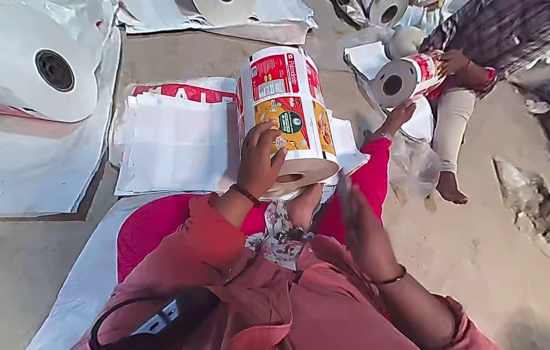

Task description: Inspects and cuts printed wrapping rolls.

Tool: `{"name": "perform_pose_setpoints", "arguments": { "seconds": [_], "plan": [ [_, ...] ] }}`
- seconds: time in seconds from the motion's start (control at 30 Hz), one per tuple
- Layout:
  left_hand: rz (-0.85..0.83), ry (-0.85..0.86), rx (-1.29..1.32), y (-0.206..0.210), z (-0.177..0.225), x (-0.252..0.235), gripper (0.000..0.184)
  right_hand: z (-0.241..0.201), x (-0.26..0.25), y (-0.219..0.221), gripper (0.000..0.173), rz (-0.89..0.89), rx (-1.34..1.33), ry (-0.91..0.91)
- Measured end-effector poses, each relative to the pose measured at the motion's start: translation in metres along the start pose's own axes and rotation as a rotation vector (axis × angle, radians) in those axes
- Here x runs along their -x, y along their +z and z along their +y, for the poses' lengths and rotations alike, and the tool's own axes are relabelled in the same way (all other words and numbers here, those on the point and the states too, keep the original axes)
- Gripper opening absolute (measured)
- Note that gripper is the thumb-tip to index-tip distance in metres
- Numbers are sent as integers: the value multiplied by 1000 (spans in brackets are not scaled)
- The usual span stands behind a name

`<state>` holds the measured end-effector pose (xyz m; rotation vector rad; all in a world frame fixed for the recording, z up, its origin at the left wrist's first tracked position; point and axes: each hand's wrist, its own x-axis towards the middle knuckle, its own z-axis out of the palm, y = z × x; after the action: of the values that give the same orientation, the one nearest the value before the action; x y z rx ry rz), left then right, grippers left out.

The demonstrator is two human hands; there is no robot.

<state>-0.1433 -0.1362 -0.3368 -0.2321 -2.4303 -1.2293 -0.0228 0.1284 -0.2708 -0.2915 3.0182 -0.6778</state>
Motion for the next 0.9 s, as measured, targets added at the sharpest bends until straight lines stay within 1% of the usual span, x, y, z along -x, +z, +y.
{"name": "perform_pose_setpoints", "arguments": {
  "seconds": [0.03,0.07,0.1,0.17,0.2,0.27,0.33,0.43,0.5,0.63,0.73,0.9],
  "plan": [
    [-16,60,-19,1,4,5,38,13,-4,-4,63,123,-110,-9],
    [-28,142,-59,2,9,5,37,23,-14,-10,64,206,-235,-22],
    [-49,224,-124,3,16,2,38,30,-26,-15,61,254,-344,-24],
    [-97,335,-265,4,32,-4,39,36,-45,-17,44,271,-434,27],
    [-109,357,-333,5,40,-6,37,38,-54,-15,38,260,-439,45],
    [-140,320,-423,9,53,-10,33,38,-72,-10,29,207,-386,10],
    [-176,232,-453,10,65,-14,30,35,-95,-6,27,138,-333,-63],
    [-263,80,-486,6,83,-22,28,24,-136,-2,29,58,-336,-153],
    [-292,32,-522,6,89,-25,26,17,-154,-1,32,5,-339,-190],
    [-232,47,-529,8,90,-23,23,19,-166,-1,34,-22,-329,-252],
    [-172,61,-516,10,87,-20,23,24,-164,5,28,27,-378,-270],
    [-58,65,-497,17,80,-15,22,30,-165,14,25,82,-439,-294]
  ]
}}
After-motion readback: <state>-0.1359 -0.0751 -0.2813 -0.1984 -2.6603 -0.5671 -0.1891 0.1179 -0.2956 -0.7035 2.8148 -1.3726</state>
